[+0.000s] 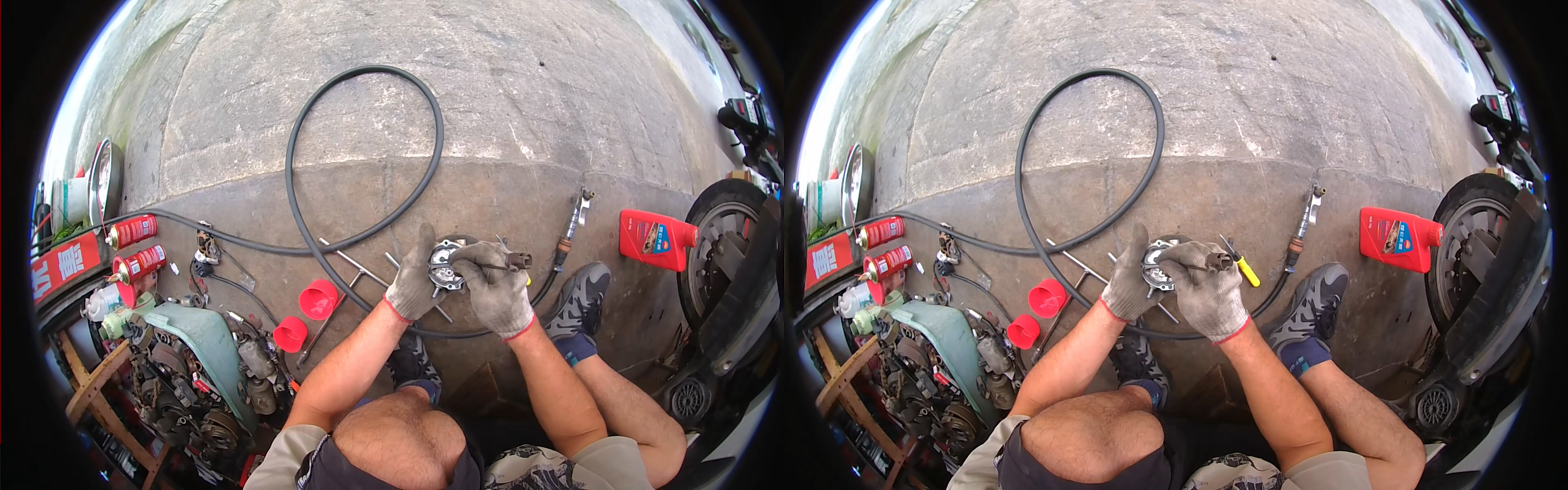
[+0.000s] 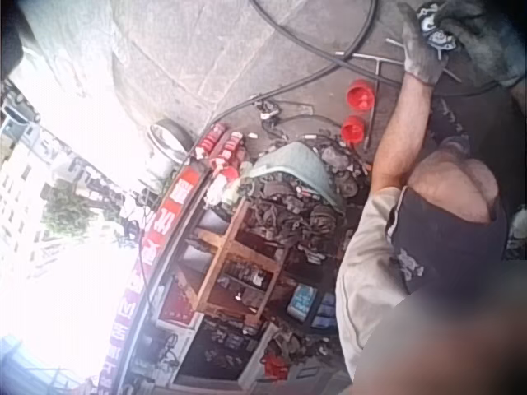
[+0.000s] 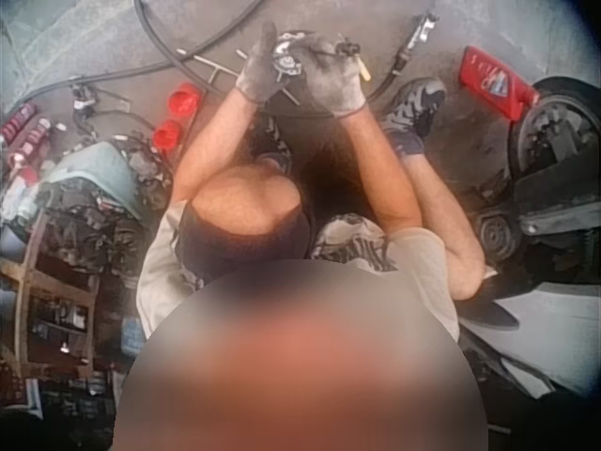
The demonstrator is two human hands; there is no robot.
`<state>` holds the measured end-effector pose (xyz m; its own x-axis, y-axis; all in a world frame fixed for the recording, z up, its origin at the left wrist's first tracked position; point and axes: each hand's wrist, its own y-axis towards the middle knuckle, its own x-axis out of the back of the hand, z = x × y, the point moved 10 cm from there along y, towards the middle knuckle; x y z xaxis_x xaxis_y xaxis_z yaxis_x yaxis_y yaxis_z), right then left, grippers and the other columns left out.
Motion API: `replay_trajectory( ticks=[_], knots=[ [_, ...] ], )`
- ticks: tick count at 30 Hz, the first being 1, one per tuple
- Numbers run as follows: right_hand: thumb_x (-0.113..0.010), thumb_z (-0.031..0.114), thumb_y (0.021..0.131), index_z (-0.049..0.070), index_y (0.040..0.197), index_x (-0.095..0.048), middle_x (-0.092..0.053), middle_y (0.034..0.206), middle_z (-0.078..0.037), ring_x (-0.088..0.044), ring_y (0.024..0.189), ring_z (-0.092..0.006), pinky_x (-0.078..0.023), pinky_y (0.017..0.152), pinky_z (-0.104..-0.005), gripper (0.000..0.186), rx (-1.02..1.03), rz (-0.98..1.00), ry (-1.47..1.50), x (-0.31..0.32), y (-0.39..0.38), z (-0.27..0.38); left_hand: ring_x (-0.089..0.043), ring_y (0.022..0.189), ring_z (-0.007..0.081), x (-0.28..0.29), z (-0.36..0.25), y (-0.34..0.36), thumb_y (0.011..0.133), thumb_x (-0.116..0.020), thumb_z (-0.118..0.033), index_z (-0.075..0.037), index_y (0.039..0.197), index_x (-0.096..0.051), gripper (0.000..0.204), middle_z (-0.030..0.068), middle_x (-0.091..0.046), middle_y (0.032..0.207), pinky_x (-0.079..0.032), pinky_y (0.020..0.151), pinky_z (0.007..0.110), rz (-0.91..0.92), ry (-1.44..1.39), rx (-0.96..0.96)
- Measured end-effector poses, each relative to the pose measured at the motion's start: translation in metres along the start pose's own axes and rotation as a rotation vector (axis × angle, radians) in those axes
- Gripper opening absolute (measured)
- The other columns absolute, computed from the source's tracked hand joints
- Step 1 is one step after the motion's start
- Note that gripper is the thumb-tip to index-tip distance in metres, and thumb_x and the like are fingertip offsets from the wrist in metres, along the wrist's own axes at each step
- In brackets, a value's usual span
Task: Cleaning and inspecting a small engine carburetor part using a thin wire tool.
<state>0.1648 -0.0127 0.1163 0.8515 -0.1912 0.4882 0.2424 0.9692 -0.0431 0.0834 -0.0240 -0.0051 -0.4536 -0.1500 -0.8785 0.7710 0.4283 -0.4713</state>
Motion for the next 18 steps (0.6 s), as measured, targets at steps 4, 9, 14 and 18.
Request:
replay_trajectory(
  ticks=[4, 9, 14, 18],
  knots=[
    [-0.071, 0.001, 0.083, 0.005, 0.090, -0.072, -0.072, 0.090, -0.008, -0.069, 0.087, -0.0262, -0.054, 0.080, -0.0358, 0.008, -0.011, -0.031, 0.045, 0.002, -0.002, -0.001, -0.070, 0.100, 0.0212, 0.007, 0.001, 0.000, 0.097, -0.043, -0.066, -0.001, 0.118, -0.064, 0.071, 0.0115, -0.071, 0.110, -0.058, 0.088, 0.033, -0.042, -0.007, -0.006],
    [-0.068, -0.002, 0.086, 0.002, 0.092, -0.070, -0.070, 0.089, -0.009, -0.068, 0.085, -0.0230, -0.053, 0.077, -0.0345, 0.008, -0.006, 0.031, 0.054, 0.000, -0.001, -0.002, -0.069, 0.102, 0.0200, 0.015, -0.005, -0.001, 0.101, -0.042, -0.061, -0.001, 0.121, -0.063, 0.067, 0.0106, -0.071, 0.111, -0.057, 0.090, 0.033, -0.104, 0.116, -0.056],
    [-0.069, -0.004, 0.087, 0.002, 0.096, -0.068, -0.069, 0.092, -0.010, -0.067, 0.084, -0.0219, -0.054, 0.075, -0.0330, 0.011, -0.101, 0.019, 0.188, 0.003, -0.005, -0.021, -0.067, 0.106, 0.0180, 0.005, -0.011, -0.002, 0.102, -0.038, -0.061, 0.000, 0.124, -0.061, 0.069, 0.0099, -0.069, 0.115, -0.054, 0.094, 0.033, -0.113, 0.274, -0.103],
    [-0.067, -0.004, 0.088, 0.003, 0.097, -0.068, -0.068, 0.089, -0.011, -0.066, 0.083, -0.0219, -0.054, 0.074, -0.0325, 0.012, -0.197, 0.025, 0.198, 0.006, -0.008, -0.026, -0.065, 0.106, 0.0162, 0.005, -0.014, -0.003, 0.103, -0.035, -0.060, 0.001, 0.125, -0.060, 0.069, 0.0091, -0.068, 0.116, -0.053, 0.095, 0.032, -0.158, 0.377, -0.116]
  ],
)
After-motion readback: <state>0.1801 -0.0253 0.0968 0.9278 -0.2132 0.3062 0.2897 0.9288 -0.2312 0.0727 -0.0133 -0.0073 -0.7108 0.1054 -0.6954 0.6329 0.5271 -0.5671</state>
